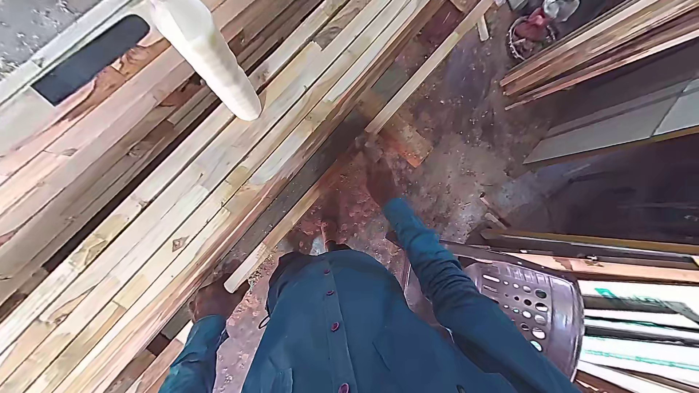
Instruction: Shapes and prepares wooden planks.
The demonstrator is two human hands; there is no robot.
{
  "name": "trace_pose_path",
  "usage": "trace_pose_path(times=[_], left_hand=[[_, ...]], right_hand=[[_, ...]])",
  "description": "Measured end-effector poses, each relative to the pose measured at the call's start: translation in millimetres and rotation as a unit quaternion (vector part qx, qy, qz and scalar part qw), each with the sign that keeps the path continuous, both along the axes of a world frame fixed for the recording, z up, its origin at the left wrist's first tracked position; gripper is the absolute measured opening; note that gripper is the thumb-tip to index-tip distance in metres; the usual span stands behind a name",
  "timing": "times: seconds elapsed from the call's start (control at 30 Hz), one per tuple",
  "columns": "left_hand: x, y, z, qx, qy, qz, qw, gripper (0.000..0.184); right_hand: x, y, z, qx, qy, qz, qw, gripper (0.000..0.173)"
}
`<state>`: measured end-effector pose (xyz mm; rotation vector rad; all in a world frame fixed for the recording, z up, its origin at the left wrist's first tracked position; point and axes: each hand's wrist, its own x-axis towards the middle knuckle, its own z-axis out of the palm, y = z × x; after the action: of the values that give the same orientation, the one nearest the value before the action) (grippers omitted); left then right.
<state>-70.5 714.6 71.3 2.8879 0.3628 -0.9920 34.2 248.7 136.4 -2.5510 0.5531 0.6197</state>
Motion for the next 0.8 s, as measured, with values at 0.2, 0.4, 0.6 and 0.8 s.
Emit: trace_pose_path(times=[0.2,0.4,0.6,0.8], left_hand=[[-9.7,-5.7,-2.2,0.007,-0.034,0.014,0.999,0.056],[-26.4,-15.3,-4.0,0.043,-0.07,0.003,0.997,0.06],[-26.9,-6.7,0.8,0.012,-0.131,-0.051,0.99,0.079],[-6.6,9.9,27.5,-0.034,0.038,0.024,0.998,0.087]], right_hand=[[-17.9,15.5,17.7,-0.043,-0.054,-0.032,0.997,0.052],[46.6,-21.7,37.1,-0.024,-0.008,-0.087,0.996,0.034],[-4.8,67.7,61.9,-0.02,0.094,0.084,0.992,0.031],[-57.2,80.0,57.1,0.324,0.02,-0.017,0.946,0.031]])
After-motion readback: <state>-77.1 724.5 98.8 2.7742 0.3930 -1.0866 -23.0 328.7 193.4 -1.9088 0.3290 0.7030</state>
